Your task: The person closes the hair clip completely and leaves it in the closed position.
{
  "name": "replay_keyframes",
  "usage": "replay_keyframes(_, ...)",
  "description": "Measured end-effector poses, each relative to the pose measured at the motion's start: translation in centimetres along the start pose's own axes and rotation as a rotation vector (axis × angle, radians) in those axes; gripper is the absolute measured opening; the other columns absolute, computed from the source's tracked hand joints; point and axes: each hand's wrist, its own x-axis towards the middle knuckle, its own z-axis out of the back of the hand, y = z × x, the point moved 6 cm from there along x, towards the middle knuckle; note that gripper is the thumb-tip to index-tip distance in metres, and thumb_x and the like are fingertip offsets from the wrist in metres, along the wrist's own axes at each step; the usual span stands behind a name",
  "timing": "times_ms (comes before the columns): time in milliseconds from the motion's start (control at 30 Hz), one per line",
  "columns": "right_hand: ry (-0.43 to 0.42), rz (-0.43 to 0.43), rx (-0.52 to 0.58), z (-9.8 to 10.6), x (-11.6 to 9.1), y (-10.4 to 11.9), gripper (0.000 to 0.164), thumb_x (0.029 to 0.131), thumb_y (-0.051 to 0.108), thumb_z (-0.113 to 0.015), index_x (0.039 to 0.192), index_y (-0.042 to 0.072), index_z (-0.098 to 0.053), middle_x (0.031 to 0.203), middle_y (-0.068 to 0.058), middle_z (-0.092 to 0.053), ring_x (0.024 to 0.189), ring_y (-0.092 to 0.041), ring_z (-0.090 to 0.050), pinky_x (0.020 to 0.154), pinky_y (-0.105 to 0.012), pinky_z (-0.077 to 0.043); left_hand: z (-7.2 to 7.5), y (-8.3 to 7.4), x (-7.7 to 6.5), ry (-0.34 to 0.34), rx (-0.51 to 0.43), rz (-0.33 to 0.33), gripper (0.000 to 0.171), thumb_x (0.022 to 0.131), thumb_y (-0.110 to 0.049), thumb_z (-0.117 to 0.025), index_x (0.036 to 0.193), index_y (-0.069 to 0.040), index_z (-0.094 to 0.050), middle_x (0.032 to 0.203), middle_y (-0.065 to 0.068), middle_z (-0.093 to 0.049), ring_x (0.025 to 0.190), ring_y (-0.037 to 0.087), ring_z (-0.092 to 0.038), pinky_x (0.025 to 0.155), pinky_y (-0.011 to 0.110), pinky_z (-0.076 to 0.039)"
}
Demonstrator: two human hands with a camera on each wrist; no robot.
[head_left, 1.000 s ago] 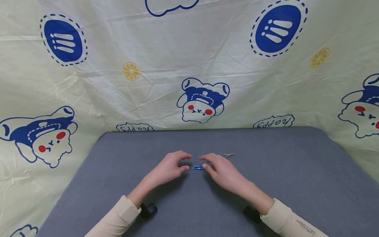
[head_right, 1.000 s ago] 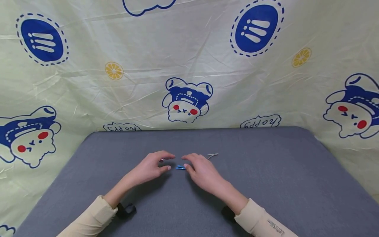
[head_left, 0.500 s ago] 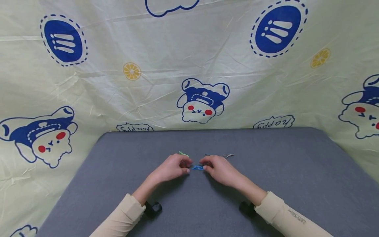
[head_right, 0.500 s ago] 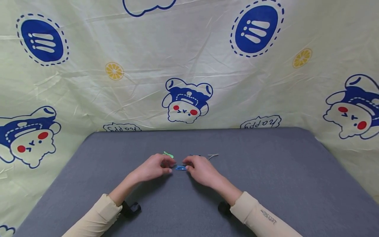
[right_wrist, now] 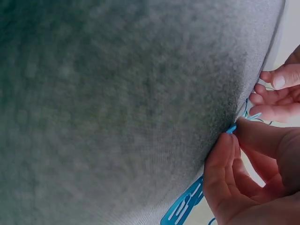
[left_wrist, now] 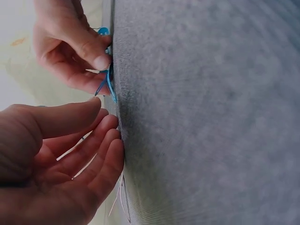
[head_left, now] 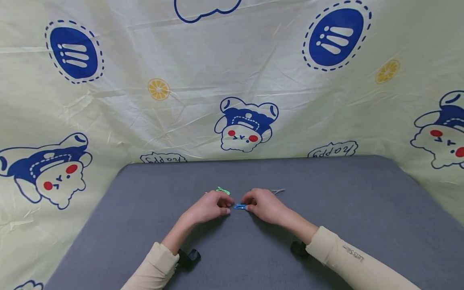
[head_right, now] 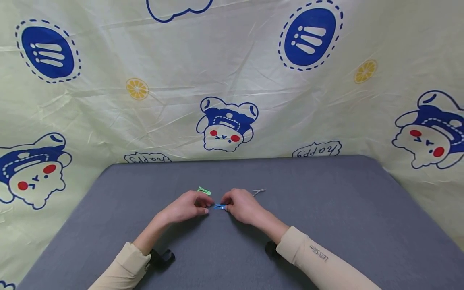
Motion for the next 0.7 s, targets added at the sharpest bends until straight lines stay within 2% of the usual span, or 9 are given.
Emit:
replay_keyframes(200, 0.014, 0.042, -0.017, -0.29, 0.35, 0.09, 0.013, 0.085, 0.000, -0.073, 0.095, 0.009, -0.074, 0.086, 0.002, -0.065, 0.076, -0.010, -0.060, 0.071, -0.032, -0.049, -0.02, 0.62, -0.20, -0.005, -0.055, -0.005, 0.023, 0.089, 0.000, -0.068, 0.112, 0.003, -0.068, 0.093, 0.007, -0.067, 0.082, 0.015, -0.059, 0.070, 0.028, -0.048)
replay_keyframes(267, 0.014, 0.043, -0.019, -0.28, 0.35, 0.07, 0.013, 0.084, 0.000, -0.074, 0.093, 0.009, -0.074, 0.086, 0.002, -0.065, 0.076, -0.010, -0.061, 0.071, -0.032, -0.049, -0.04, 0.62, -0.25, 0.002, -0.064, -0.012, 0.023, 0.089, 0.000, -0.068, 0.112, 0.004, -0.068, 0.094, 0.007, -0.067, 0.083, 0.015, -0.059, 0.072, 0.030, -0.049)
replay_keyframes(333, 0.009, 0.041, -0.019, -0.23, 0.31, 0.03, 0.012, 0.084, 0.000, -0.074, 0.092, 0.010, -0.074, 0.086, 0.002, -0.066, 0.075, -0.009, -0.061, 0.070, -0.032, -0.050, -0.07, 0.58, -0.22, 0.009, -0.060, -0.018, 0.024, 0.089, -0.001, -0.068, 0.113, 0.004, -0.068, 0.094, 0.007, -0.068, 0.084, 0.015, -0.060, 0.083, 0.036, -0.048)
replay_keyframes(433, 0.006, 0.051, -0.022, -0.16, 0.24, 0.04, 0.011, 0.084, 0.000, -0.074, 0.089, 0.010, -0.073, 0.086, 0.002, -0.067, 0.075, -0.009, -0.062, 0.070, -0.032, -0.050, -0.07, 0.60, -0.17, 0.017, -0.045, -0.013, 0.025, 0.089, -0.002, -0.069, 0.113, 0.002, -0.068, 0.095, 0.006, -0.069, 0.087, 0.015, -0.062, 0.103, 0.051, -0.034)
replay_keyframes(500, 0.006, 0.069, -0.026, -0.10, 0.19, 0.16, 0.011, 0.084, 0.001, -0.074, 0.088, 0.010, -0.073, 0.085, 0.002, -0.066, 0.074, -0.008, -0.062, 0.070, -0.031, -0.050, -0.04, 0.57, -0.20, 0.019, -0.034, -0.009, 0.026, 0.088, -0.002, -0.069, 0.114, 0.002, -0.068, 0.095, 0.005, -0.069, 0.088, 0.015, -0.062, 0.107, 0.057, -0.025)
replay_keyframes(633, 0.011, 0.077, -0.031, 0.01, 0.14, 0.21, 0.010, 0.084, 0.001, -0.074, 0.087, 0.011, -0.074, 0.083, 0.004, -0.066, 0.074, -0.007, -0.061, 0.070, -0.031, -0.049, -0.04, 0.31, -0.29, 0.016, -0.018, -0.032, 0.026, 0.087, -0.003, -0.070, 0.113, 0.002, -0.068, 0.096, 0.008, -0.069, 0.089, 0.017, -0.062, 0.105, 0.059, -0.027)
replay_keyframes(700, 0.016, 0.067, -0.025, 0.03, 0.15, 0.16, 0.010, 0.084, 0.002, -0.074, 0.087, 0.012, -0.075, 0.083, 0.005, -0.065, 0.073, -0.006, -0.060, 0.069, -0.030, -0.049, -0.03, 0.23, -0.34, 0.007, -0.013, -0.034, 0.026, 0.087, -0.002, -0.070, 0.113, 0.003, -0.068, 0.097, 0.009, -0.069, 0.089, 0.018, -0.063, 0.108, 0.060, -0.022)
